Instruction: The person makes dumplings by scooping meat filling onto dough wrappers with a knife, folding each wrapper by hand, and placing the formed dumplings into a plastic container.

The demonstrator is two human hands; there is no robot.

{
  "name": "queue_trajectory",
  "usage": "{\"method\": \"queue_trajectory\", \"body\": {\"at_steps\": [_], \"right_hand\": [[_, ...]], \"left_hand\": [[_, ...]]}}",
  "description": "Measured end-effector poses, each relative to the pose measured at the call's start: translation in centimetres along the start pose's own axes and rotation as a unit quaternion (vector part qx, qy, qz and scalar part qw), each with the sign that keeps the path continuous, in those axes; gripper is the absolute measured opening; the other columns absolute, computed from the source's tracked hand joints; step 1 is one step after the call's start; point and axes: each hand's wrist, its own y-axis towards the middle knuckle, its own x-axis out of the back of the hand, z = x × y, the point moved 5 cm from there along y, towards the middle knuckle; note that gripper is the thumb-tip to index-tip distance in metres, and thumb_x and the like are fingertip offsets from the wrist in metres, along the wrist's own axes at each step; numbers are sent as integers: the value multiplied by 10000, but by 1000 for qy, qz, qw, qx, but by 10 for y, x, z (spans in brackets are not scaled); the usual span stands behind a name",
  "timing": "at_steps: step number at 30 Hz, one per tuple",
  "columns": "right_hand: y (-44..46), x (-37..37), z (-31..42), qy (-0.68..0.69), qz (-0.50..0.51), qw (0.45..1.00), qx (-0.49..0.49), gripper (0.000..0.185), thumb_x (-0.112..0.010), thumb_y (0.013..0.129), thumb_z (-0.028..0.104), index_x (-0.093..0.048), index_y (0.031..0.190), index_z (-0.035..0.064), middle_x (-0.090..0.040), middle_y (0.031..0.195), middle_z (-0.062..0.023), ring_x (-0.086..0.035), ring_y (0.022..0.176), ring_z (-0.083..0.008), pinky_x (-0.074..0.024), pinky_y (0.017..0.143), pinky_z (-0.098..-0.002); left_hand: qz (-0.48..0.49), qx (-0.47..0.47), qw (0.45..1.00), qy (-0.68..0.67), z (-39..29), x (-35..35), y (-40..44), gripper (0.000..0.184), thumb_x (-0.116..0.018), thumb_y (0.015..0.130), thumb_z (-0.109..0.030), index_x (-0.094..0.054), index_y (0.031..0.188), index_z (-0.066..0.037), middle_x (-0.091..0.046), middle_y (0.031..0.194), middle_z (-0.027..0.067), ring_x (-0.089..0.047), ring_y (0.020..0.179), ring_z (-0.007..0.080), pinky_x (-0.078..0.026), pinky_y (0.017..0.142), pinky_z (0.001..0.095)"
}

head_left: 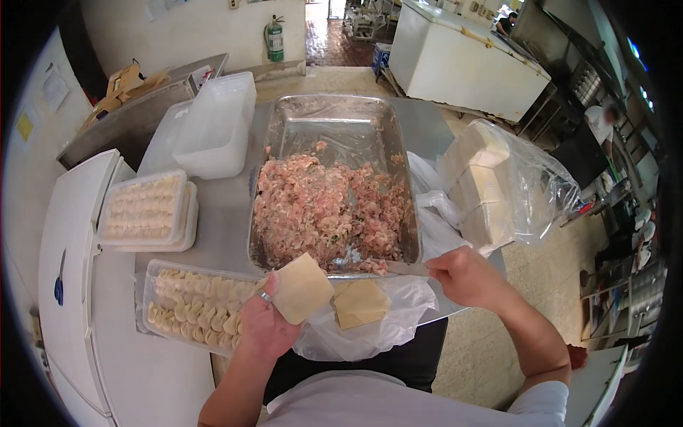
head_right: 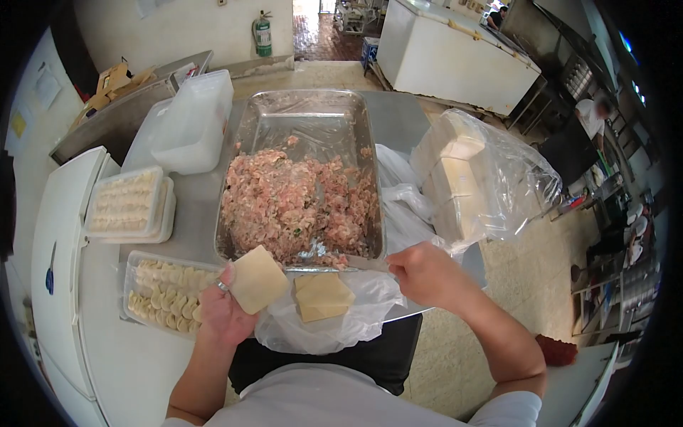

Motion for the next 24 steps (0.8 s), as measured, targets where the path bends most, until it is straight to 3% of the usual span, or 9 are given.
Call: {"method": "queue_trajectory", "body": {"at_steps": [3,6,9,12,16,19,24], "right_hand": [[-4,-15,-2,127,2,988,-90,187,-666,873,78,-748,1020,-4,-711,787,-207,-700,710,-358,-524,641,-418],[-5,-30,4,269,66,939,-203,246,-648,937,69,-736,1156,0,-664,713,-28,-571,651,-86,-487,614,-291],[-8,-37,29,310,-15,936,-164,246,-637,916,23,-727,1145,3,-730,819,-143,-672,741,-167,-509,643,-356],[-15,-59,51,358,-134,922,-59,350,-627,900,-36,-712,1224,66,-689,873,-153,-659,758,-211,-511,652,-361],[-18,-90,78,140,-250,957,37,566,-626,799,-100,-709,1273,199,-555,858,-144,-606,735,-344,-532,680,-405],[-25,-105,75,46,-280,958,30,586,-644,766,-92,-711,1270,200,-565,864,-137,-603,730,-331,-527,659,-420],[-47,-87,76,55,-270,961,0,547,-658,773,-61,-722,1250,199,-558,843,-126,-602,725,-320,-519,632,-431]], "left_hand": [[-10,18,999,-25,5,-5,4,492,-407,1092,-352,-481,1403,22,-598,1360,152,-589,1254,295,-440,1099,432],[-57,9,998,-17,13,-7,11,481,-407,1090,-357,-510,1382,12,-605,1356,145,-588,1252,294,-434,1106,438],[-90,6,996,-22,22,-11,23,474,-389,1093,-367,-530,1356,2,-606,1355,139,-578,1260,291,-427,1113,442],[-81,1,996,-39,29,-22,32,482,-350,1102,-380,-510,1362,-7,-595,1359,137,-564,1273,285,-422,1116,446],[-76,-23,994,-81,30,-41,38,491,-294,1113,-392,-469,1373,-14,-578,1345,130,-558,1263,279,-430,1103,448],[-97,-36,990,-96,27,-34,45,468,-280,1118,-385,-466,1352,-26,-574,1310,124,-571,1219,271,-444,1079,444],[-128,-91,986,-61,10,-33,39,454,-322,1112,-403,-509,1310,-40,-607,1218,107,-604,1134,254,-478,1033,413]]}}
